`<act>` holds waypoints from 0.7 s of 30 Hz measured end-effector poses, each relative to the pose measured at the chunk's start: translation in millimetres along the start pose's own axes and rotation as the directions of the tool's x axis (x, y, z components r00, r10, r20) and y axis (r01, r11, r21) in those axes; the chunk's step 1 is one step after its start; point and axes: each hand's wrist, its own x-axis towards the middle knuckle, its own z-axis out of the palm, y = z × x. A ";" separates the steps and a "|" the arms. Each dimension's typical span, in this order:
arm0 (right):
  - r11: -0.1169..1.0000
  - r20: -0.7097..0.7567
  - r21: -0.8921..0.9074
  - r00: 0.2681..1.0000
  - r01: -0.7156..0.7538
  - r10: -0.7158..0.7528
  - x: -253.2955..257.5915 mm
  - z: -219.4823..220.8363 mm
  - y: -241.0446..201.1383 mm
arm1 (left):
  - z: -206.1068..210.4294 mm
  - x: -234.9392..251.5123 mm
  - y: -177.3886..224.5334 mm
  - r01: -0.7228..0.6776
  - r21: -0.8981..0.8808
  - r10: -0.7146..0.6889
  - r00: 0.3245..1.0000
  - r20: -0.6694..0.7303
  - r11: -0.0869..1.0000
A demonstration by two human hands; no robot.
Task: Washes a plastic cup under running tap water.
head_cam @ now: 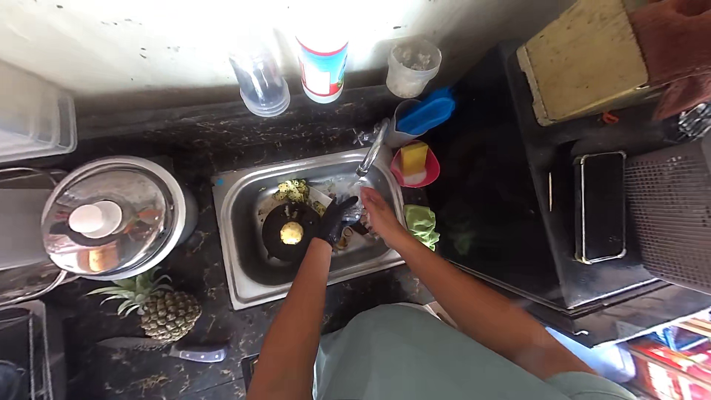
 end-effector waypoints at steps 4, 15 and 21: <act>0.998 -0.072 0.062 0.997 -0.014 0.018 -2.4 -22.9 -7.4 | 5.6 20.1 12.8 0.084 -0.416 -0.081 0.996 0.025 0.905; 0.930 -0.177 -0.281 0.940 0.235 -0.291 47.4 -39.0 -57.9 | 59.4 -1.0 17.2 -0.225 -0.272 0.194 0.971 -0.137 0.936; 0.355 0.167 -0.835 0.809 0.420 -0.564 118.4 -30.3 -76.1 | 16.1 -59.5 11.0 -0.235 0.588 0.382 0.913 -0.139 0.774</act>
